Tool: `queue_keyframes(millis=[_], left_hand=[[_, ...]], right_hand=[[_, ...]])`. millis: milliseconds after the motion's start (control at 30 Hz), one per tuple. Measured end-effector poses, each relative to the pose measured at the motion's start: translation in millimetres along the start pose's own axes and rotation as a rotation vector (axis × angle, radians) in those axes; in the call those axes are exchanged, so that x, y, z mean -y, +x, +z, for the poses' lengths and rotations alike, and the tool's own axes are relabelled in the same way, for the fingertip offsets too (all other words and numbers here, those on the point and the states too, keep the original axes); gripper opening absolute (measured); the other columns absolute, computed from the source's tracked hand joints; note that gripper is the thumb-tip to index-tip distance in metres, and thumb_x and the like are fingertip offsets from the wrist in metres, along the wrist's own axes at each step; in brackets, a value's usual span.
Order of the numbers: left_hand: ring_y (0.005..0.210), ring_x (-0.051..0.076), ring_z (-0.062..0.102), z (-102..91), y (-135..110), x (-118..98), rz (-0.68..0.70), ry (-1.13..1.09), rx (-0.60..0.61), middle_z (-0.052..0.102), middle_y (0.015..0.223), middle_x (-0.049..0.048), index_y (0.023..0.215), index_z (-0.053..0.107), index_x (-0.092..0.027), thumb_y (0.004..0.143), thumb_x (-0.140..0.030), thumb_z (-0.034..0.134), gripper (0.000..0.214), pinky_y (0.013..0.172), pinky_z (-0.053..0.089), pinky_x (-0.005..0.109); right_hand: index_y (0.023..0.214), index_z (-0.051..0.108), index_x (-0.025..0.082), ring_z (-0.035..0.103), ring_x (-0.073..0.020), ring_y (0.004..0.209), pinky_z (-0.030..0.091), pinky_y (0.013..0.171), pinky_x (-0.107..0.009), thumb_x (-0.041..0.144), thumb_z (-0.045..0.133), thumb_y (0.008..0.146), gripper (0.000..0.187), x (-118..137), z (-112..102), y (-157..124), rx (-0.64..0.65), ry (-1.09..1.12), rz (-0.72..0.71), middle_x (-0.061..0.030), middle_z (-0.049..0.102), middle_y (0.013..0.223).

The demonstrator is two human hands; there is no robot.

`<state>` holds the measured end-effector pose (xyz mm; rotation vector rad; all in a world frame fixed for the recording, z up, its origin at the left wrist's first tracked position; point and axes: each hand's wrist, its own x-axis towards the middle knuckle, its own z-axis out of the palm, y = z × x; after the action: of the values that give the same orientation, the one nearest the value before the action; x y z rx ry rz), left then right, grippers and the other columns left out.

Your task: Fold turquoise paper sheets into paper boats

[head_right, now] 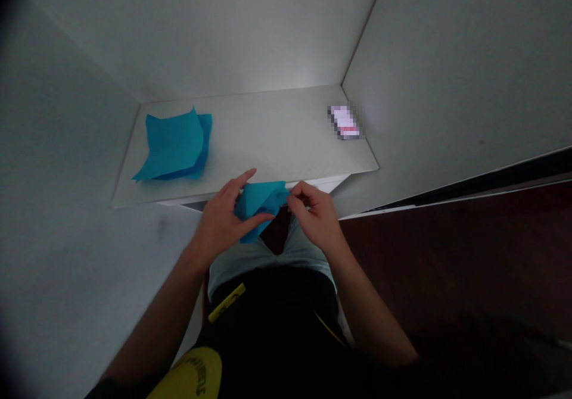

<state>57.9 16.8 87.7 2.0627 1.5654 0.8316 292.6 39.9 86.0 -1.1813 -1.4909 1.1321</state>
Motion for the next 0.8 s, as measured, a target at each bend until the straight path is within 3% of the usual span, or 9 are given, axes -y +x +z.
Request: queue_keyframes(millis=[200, 367, 567, 700, 800], left_hand=[[0.123, 0.036, 0.075, -4.6, -0.4, -5.4, -0.001, 0.051, 0.002, 0.074, 0.147, 0.0144, 0.164, 0.055, -0.027, 0.098, -0.071, 0.075, 0.082, 0.108, 0.06, 0.051], [0.128, 0.035, 0.075, -6.9, -0.6, -5.6, -0.006, 0.02, 0.018, 0.074, 0.15, 0.0139, 0.16, 0.06, -0.026, 0.102, -0.065, 0.073, 0.071, 0.112, 0.059, 0.051], [0.134, 0.034, 0.072, -4.8, 0.5, -5.5, -0.048, -0.09, 0.03, 0.072, 0.155, 0.0132, 0.158, 0.062, -0.025, 0.102, -0.062, 0.074, 0.068, 0.116, 0.056, 0.051], [0.108, 0.028, 0.078, -1.5, 2.9, -6.6, -0.169, -0.235, 0.001, 0.08, 0.136, 0.0123, 0.152, 0.065, -0.023, 0.106, -0.061, 0.068, 0.06, 0.096, 0.062, 0.043], [0.091, 0.022, 0.075, 0.2, 4.9, -6.2, -0.216, -0.328, -0.028, 0.081, 0.123, 0.0087, 0.147, 0.067, -0.025, 0.106, -0.063, 0.067, 0.055, 0.08, 0.061, 0.036]], right_hand=[[0.083, 0.066, 0.024, 0.062, -0.0123, 0.06, 0.049, 0.061, -0.027, 0.031, 0.076, 0.096, 0.017, 2.8, 1.4, -3.8, 0.002, 0.034, -0.061, 0.0052, 0.066, 0.067], [0.086, 0.059, 0.026, 0.068, -0.014, 0.05, 0.054, 0.053, -0.027, 0.039, 0.076, 0.097, 0.024, 5.9, 2.9, -4.1, 0.09, 0.212, 0.09, 0.0063, 0.068, 0.065], [0.089, 0.048, 0.029, 0.066, -0.0155, 0.043, 0.055, 0.048, -0.027, 0.043, 0.069, 0.098, 0.026, 0.9, 8.9, -0.1, 0.146, 0.436, 0.258, 0.0132, 0.057, 0.053], [0.11, 0.053, 0.031, 0.061, -0.0131, 0.04, 0.054, 0.045, -0.025, 0.046, 0.072, 0.1, 0.027, 0.8, 18.6, -3.4, 0.228, 0.503, 0.216, 0.0143, 0.065, 0.061], [0.124, 0.058, 0.03, 0.057, -0.0074, 0.043, 0.048, 0.042, -0.023, 0.048, 0.082, 0.097, 0.04, 1.2, 27.5, -8.9, 0.354, 0.489, 0.193, 0.0062, 0.079, 0.093]])
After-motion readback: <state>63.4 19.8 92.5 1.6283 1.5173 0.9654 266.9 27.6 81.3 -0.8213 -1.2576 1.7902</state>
